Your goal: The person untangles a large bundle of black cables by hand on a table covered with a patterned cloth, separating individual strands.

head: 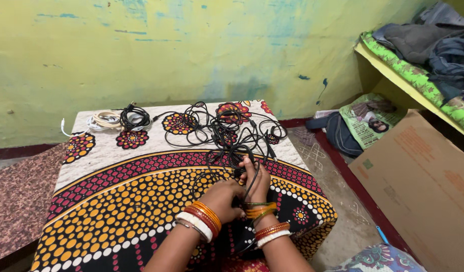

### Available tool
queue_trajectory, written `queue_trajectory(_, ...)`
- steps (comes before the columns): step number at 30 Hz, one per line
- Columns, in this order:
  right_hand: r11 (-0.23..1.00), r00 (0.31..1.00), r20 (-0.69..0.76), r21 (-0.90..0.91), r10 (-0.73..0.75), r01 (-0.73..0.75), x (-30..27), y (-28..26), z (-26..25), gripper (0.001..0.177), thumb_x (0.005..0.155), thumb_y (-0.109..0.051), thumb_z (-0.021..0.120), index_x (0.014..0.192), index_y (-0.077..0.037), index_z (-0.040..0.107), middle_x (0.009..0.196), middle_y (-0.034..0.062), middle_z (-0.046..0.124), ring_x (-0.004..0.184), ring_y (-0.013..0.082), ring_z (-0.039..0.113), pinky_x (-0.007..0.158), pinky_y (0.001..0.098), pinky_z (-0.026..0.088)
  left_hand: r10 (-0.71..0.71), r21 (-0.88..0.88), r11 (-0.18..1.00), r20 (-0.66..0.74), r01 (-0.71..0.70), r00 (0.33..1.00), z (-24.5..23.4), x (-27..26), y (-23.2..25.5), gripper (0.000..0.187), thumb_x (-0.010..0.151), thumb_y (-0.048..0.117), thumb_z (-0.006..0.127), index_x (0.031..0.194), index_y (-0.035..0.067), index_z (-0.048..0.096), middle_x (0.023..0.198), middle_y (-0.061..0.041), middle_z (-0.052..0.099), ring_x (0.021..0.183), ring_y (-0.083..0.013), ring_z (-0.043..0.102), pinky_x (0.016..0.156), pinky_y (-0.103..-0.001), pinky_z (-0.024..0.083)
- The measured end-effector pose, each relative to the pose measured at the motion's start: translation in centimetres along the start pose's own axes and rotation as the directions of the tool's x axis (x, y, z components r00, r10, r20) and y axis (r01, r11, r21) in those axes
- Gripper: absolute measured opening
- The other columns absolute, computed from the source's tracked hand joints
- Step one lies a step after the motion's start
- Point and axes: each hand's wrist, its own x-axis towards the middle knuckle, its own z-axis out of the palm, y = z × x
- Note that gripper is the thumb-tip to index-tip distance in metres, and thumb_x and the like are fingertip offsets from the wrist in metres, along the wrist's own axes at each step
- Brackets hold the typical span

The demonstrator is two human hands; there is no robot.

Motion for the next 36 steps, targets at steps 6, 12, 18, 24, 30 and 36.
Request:
queue_trajectory(6, 0.996, 0.998, 0.004, -0.058, -0.066, 0.066, 0.7, 1.3, -0.1, 0.032, 0.097, -0.034, 0.069, 0.084, -0.006, 0.075, 0.059, -0.0027, 0.058, 0.051, 0.0053, 0.050, 0.048, 0.0224, 0.039, -0.012, -0.242, 0.970, -0.073, -0.006, 0.997, 1.4, 0.7, -2.7, 0.026, 0.092, 0.023, 0.073, 0.110, 0.006, 0.069, 0.098, -0.014, 0.073, 0.091, -0.0337, 0.071, 0.081, -0.041, 0.055)
queue_trajectory(12, 0.991, 0.993, 0.112, 0.130, -0.024, 0.009, 0.6, 1.4, 0.1, 0.027, 0.100, -0.028, 0.069, 0.088, -0.004, 0.075, 0.059, -0.0014, 0.055, 0.047, 0.0044, 0.047, 0.045, 0.0199, 0.038, -0.413, -0.872, 0.481, -0.133, 0.092, 0.901, 2.6, 3.0, -7.4, 0.023, 0.105, 0.017, 0.047, 0.112, 0.007, 0.066, 0.078, -0.003, 0.064, 0.066, -0.0160, 0.067, 0.067, -0.033, 0.060)
queue_trajectory(18, 0.996, 0.948, 0.317, 0.088, -0.002, -0.027, -1.7, -3.1, 0.1, 0.023, 0.095, -0.026, 0.065, 0.100, -0.008, 0.076, 0.073, -0.0051, 0.070, 0.049, 0.0018, 0.046, 0.045, 0.0184, 0.037, -0.614, -0.649, 0.708, -0.373, 0.277, 0.695, -2.3, 4.0, -8.8, 0.023, 0.104, 0.015, 0.052, 0.110, 0.007, 0.072, 0.073, -0.002, 0.063, 0.060, -0.0099, 0.056, 0.058, -0.031, 0.051)
queue_trajectory(24, 0.830, 0.825, 0.564, 0.477, -0.036, -0.290, -1.2, -9.1, -1.8, 0.028, 0.102, -0.031, 0.062, 0.111, -0.004, 0.067, 0.083, -0.0031, 0.064, 0.054, 0.0020, 0.046, 0.050, 0.0187, 0.040, -0.420, -0.545, 0.826, -0.429, 0.141, 0.800, -3.9, 4.5, -6.9, 0.026, 0.102, 0.014, 0.054, 0.118, 0.008, 0.074, 0.075, 0.003, 0.069, 0.065, -0.0060, 0.060, 0.062, -0.024, 0.050)
queue_trajectory(30, 0.616, 0.840, 0.541, 0.670, -0.023, -0.414, -0.7, -12.1, 0.1, 0.030, 0.097, -0.035, 0.063, 0.115, -0.011, 0.065, 0.084, -0.0063, 0.063, 0.055, 0.0019, 0.049, 0.053, 0.0195, 0.043, -0.357, -0.716, 0.696, -0.407, -0.051, 0.841, -4.1, 4.5, -2.6, 0.032, 0.104, 0.020, 0.051, 0.128, 0.010, 0.069, 0.073, 0.003, 0.059, 0.060, -0.0071, 0.051, 0.054, -0.026, 0.043)
queue_trajectory(36, 0.613, 0.895, 0.438, 0.686, 0.081, -0.392, -1.8, -12.3, 1.5, 0.026, 0.096, -0.033, 0.066, 0.112, -0.013, 0.066, 0.084, -0.0048, 0.064, 0.058, 0.0036, 0.051, 0.053, 0.0208, 0.045, -0.363, -0.764, 0.636, -0.422, -0.109, 0.831, -5.7, 3.4, 1.8, 0.039, 0.108, 0.033, 0.043, 0.112, 0.007, 0.073, 0.078, 0.003, 0.065, 0.061, -0.0059, 0.051, 0.054, -0.024, 0.043)
